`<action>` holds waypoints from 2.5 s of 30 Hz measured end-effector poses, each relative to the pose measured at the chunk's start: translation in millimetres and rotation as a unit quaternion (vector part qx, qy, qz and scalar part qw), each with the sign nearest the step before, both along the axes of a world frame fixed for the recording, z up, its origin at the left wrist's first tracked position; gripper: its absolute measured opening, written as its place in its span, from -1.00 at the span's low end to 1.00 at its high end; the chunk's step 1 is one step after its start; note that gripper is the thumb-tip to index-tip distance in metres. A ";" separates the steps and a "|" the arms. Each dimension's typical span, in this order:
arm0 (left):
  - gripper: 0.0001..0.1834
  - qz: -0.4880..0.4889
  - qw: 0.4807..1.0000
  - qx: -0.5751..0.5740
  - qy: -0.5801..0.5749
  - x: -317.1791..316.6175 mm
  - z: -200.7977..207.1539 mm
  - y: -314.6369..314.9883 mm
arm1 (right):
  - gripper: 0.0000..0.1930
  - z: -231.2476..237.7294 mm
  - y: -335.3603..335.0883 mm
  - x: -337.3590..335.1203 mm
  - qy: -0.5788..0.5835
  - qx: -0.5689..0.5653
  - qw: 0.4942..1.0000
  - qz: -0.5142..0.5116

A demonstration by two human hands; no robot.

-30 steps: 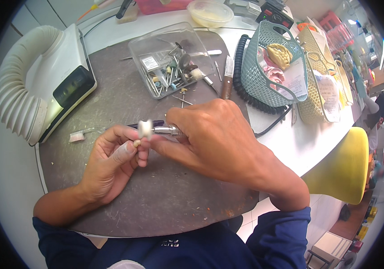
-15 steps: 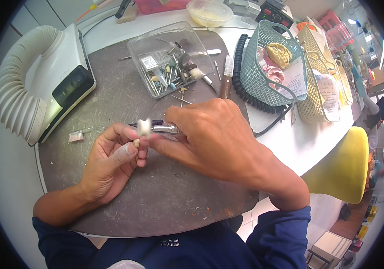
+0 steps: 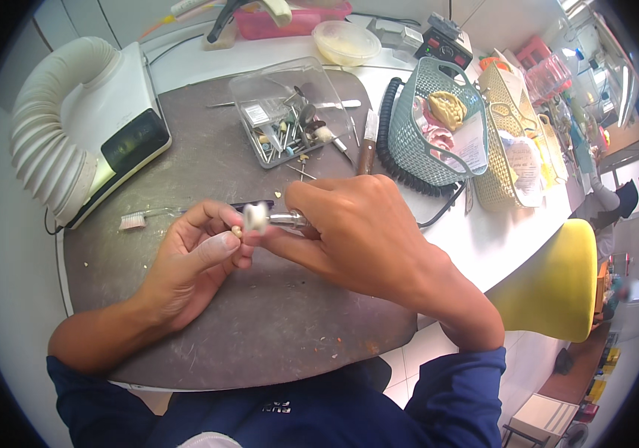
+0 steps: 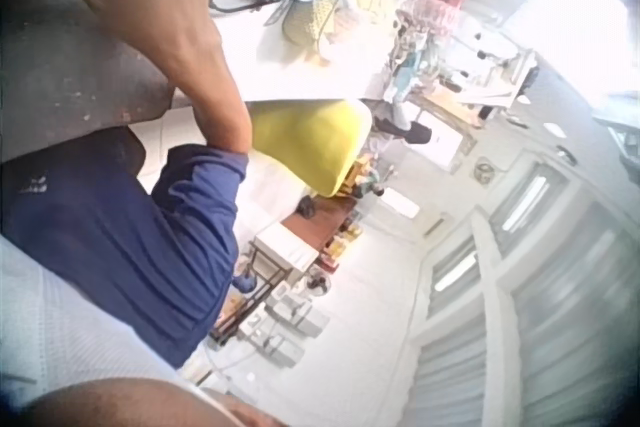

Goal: The person uses a rotary polishing tool to smooth and finish a small, white dental prosthesis held in their left hand. They rotate the object frequently to treat different surfaces while maintaining a steady grip. The task is performed at a workbench in a workshop environment.

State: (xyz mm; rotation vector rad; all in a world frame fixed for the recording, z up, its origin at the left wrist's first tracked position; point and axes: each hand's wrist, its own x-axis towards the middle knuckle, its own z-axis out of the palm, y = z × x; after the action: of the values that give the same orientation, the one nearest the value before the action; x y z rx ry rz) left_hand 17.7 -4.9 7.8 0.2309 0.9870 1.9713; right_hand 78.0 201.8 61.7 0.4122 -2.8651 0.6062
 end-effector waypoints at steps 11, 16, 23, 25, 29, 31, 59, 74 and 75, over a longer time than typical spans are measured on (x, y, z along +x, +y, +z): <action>-0.83 -0.023 1.000 0.006 -0.003 -0.1 -1.1 0.7 | -0.39 -24.2 1.7 10.2 0.015 0.033 0.999 -0.014; -0.80 -0.034 0.999 -0.007 0.017 0.5 0.0 1.7 | -0.35 -21.9 -3.4 11.4 0.015 0.058 0.998 -0.007; -0.82 -0.038 0.999 -0.030 0.020 1.1 2.3 2.0 | -0.33 -20.1 -2.8 11.0 0.015 0.066 0.998 -0.008; -0.86 -0.037 0.999 -0.002 0.006 0.1 -1.7 0.1 | -0.32 -20.4 -3.4 10.5 0.015 0.064 0.998 -0.007; -0.87 -0.041 0.999 0.007 -0.001 -0.6 -1.3 -0.3 | -0.31 -22.0 -4.2 11.2 0.018 0.070 0.997 0.009; -0.87 -0.045 0.999 -0.007 0.011 -1.0 -1.6 0.1 | -0.31 -22.6 -4.0 11.6 0.016 0.071 0.997 0.011; -0.85 -0.039 0.997 -0.023 0.057 2.0 -3.9 2.7 | -0.31 -24.5 -2.7 10.5 0.028 0.083 0.996 0.001; -0.83 -0.048 0.995 -0.033 0.084 2.6 -4.1 4.2 | -0.32 -23.3 -2.4 12.1 0.023 0.104 0.994 -0.001; -0.84 -0.046 0.995 -0.035 0.085 2.8 -4.8 4.0 | -0.32 -22.7 -2.1 11.8 0.014 0.104 0.994 -0.011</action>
State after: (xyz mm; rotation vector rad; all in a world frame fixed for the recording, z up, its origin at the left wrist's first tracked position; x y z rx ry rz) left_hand 20.5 -0.9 3.0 0.4036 1.1332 1.8526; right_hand 89.8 199.7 39.0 0.4138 -2.9118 0.2963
